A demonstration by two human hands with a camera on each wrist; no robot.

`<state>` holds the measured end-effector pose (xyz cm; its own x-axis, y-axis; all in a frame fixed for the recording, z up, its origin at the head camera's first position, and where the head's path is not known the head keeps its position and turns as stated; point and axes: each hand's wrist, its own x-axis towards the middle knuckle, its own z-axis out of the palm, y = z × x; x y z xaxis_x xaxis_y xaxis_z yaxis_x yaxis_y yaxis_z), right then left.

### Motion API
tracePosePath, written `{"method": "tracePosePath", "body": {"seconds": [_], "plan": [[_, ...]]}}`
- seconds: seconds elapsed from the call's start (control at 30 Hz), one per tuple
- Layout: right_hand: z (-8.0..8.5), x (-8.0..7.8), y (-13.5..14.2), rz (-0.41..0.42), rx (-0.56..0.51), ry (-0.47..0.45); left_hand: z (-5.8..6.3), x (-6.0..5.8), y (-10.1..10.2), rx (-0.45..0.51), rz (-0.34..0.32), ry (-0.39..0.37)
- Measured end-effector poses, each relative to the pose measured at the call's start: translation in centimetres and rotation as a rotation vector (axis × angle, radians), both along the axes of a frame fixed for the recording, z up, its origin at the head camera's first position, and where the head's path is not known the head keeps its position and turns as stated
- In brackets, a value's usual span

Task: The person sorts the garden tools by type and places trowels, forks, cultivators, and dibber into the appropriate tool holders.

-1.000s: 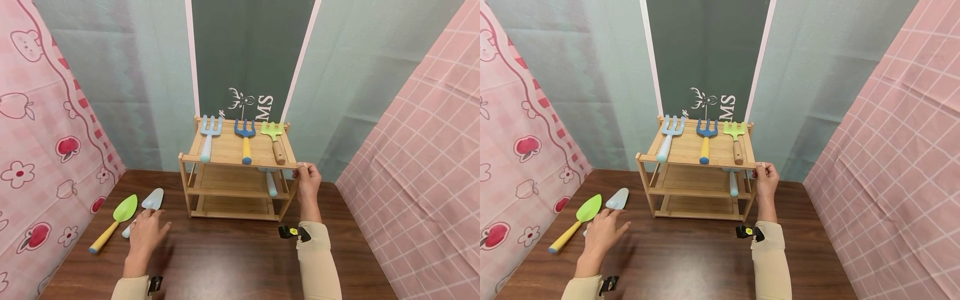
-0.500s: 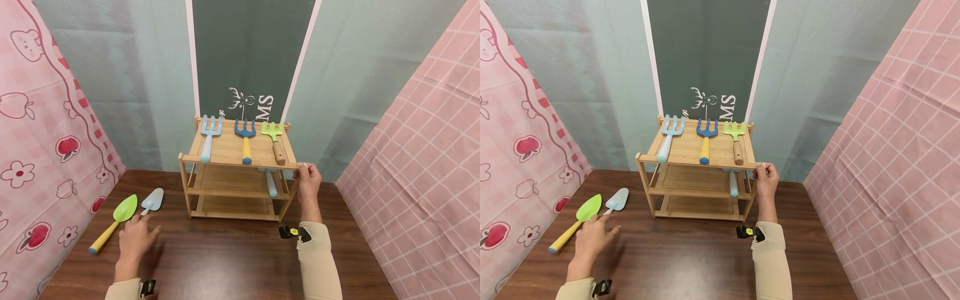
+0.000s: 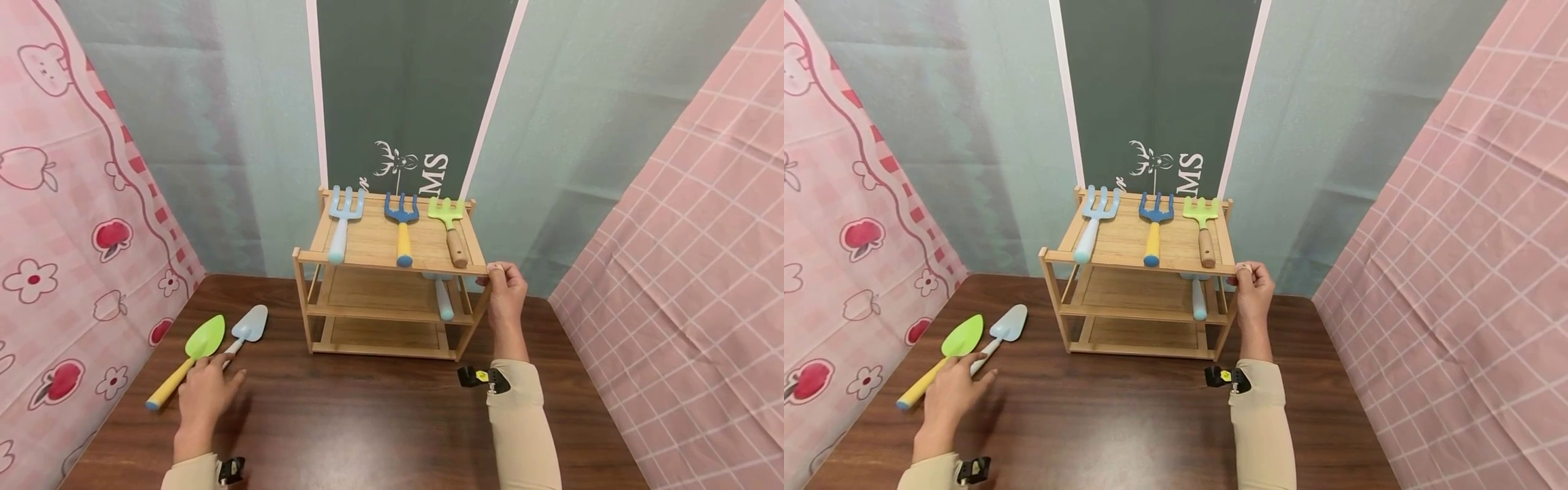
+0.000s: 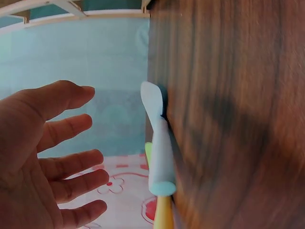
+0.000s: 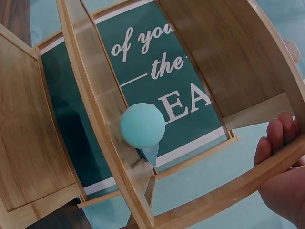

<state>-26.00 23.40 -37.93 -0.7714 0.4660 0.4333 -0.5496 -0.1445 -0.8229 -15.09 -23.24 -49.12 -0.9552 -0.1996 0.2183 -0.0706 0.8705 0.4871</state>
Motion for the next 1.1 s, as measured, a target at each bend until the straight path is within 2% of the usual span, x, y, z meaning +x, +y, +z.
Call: {"method": "tracePosePath", "body": {"seconds": [0.1, 0.2, 0.63, 0.83, 1.0, 1.1], "plan": [[0.1, 0.0, 0.0, 0.001, 0.007, -0.002, -0.3, 0.0, -0.6, 0.023, 0.021, -0.017], [0.1, 0.0, 0.1, 0.002, 0.012, -0.004, -0.9, 0.1, -1.2, 0.055, 0.034, 0.000], [-0.1, 0.0, 0.4, 0.013, 0.002, 0.011, -4.1, 0.2, -3.2, 0.321, 0.025, 0.158], [-0.1, 0.0, 0.1, 0.020, 0.000, 0.020, -4.9, 0.2, -3.8, 0.460, 0.074, 0.100], [-0.1, -0.1, 0.1, 0.014, -0.003, 0.013, -5.0, 0.0, -4.0, 0.594, 0.125, -0.013], [-0.1, 0.0, 0.1, 0.009, -0.005, 0.010, -5.2, -0.1, -4.2, 0.609, 0.151, -0.057]]}}
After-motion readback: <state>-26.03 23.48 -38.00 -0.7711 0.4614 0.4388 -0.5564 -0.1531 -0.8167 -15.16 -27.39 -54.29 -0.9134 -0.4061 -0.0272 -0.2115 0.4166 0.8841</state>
